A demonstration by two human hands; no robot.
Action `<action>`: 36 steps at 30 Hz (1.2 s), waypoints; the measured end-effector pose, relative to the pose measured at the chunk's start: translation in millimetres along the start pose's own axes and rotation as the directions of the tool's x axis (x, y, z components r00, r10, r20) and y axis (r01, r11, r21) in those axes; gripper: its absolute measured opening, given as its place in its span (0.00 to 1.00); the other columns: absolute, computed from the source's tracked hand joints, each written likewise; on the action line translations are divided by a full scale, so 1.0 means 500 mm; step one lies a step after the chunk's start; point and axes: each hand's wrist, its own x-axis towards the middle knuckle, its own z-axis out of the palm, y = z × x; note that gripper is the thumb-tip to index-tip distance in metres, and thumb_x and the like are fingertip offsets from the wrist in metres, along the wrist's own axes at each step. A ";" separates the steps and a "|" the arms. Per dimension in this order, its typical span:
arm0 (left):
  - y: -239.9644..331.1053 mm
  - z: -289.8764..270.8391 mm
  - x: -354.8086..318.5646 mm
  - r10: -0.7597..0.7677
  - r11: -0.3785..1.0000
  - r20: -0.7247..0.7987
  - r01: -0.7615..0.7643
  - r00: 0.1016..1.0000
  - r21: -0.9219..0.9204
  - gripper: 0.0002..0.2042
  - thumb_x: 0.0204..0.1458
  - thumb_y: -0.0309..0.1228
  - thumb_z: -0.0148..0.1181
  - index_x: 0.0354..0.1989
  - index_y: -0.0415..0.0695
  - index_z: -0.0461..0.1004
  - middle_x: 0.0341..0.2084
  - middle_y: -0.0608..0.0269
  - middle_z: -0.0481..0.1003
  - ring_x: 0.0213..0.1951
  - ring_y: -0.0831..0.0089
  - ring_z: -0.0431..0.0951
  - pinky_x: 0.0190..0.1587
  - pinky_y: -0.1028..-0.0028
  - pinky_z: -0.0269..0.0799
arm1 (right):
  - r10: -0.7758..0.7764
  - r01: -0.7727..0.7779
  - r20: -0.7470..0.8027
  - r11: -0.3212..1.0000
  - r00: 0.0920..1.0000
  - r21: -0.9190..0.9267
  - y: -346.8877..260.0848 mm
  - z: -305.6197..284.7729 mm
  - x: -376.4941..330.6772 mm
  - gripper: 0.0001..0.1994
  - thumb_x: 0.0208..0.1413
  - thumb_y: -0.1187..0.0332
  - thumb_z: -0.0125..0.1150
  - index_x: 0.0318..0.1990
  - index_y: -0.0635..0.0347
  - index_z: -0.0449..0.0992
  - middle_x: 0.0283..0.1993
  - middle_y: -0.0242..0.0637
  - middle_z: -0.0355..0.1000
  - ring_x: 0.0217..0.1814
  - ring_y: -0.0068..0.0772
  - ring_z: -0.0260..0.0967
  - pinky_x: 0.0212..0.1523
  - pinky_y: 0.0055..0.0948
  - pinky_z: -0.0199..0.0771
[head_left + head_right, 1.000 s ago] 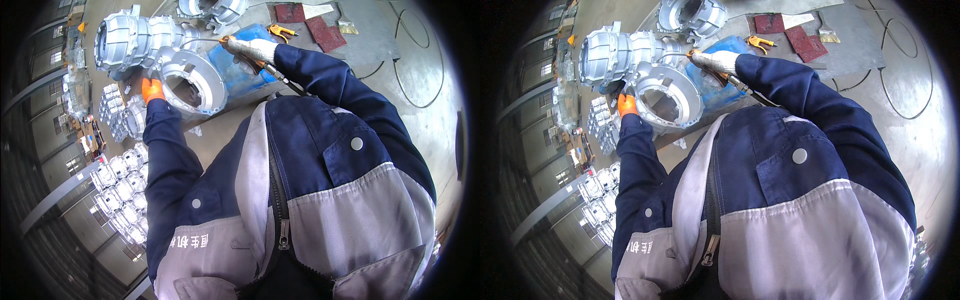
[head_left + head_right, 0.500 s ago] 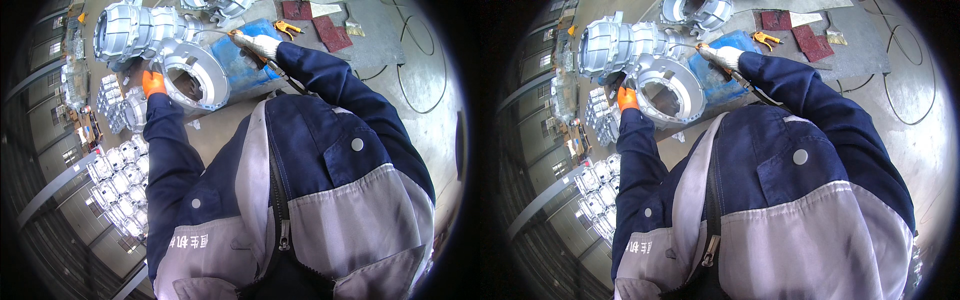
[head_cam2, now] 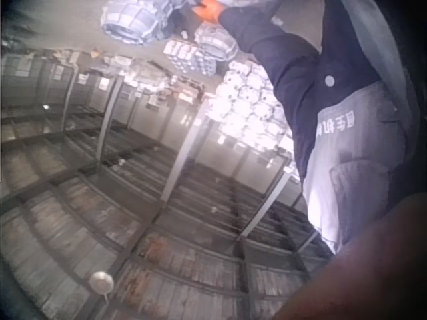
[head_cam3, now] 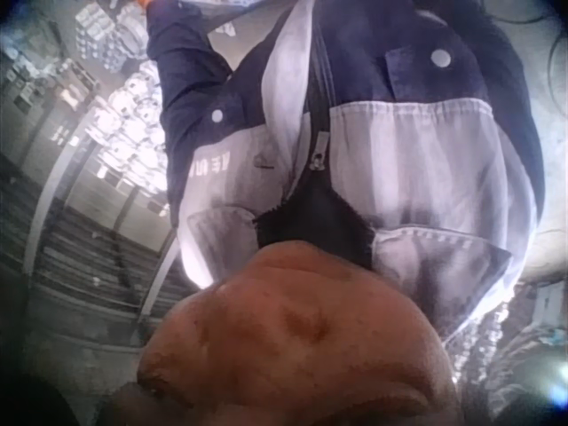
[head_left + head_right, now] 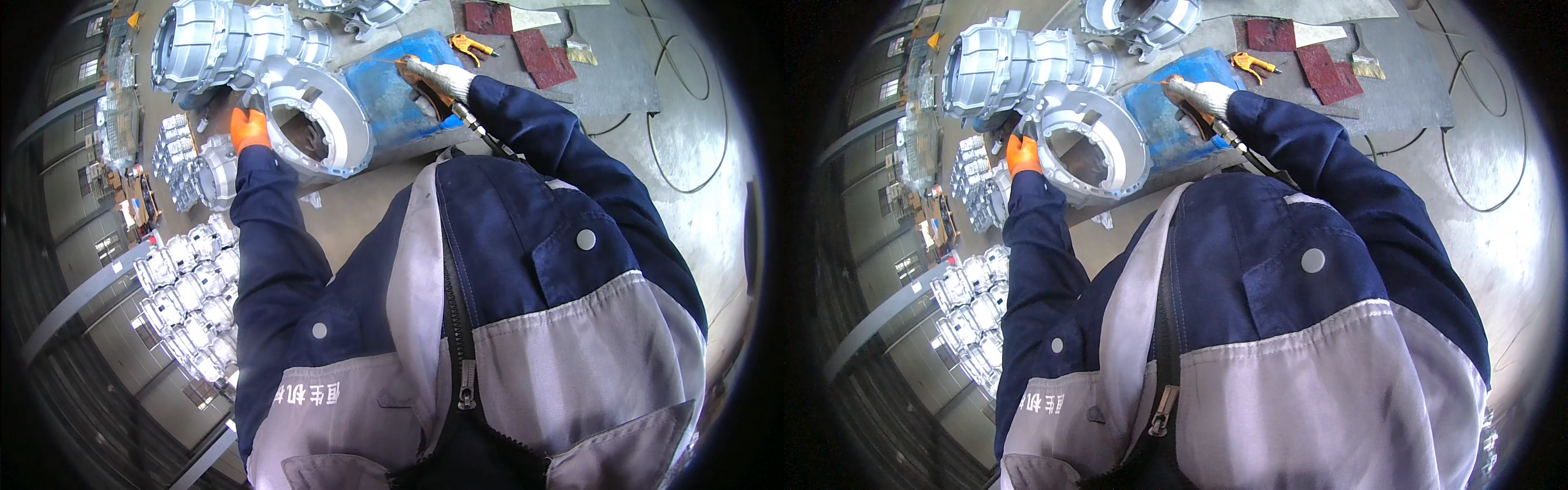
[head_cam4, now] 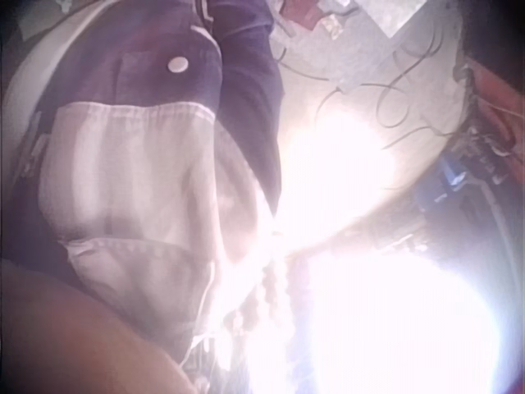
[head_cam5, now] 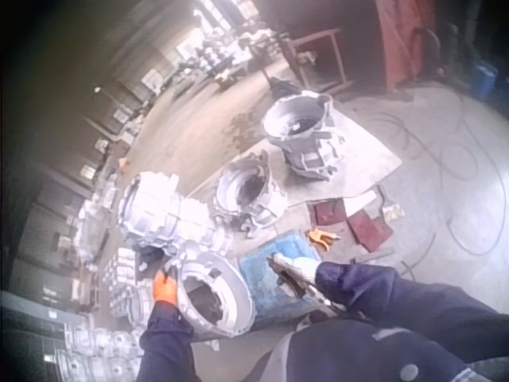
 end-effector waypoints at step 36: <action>0.020 0.004 0.009 -0.158 0.987 -0.001 0.158 0.987 -0.013 0.18 0.44 0.37 0.57 0.38 0.35 0.71 0.32 0.53 0.76 0.34 0.62 0.74 0.39 0.69 0.66 | 0.066 -0.067 0.018 0.991 0.998 0.115 0.156 -0.049 -0.014 0.32 0.42 0.34 0.55 0.34 0.60 0.68 0.24 0.40 0.67 0.19 0.32 0.66 0.19 0.30 0.70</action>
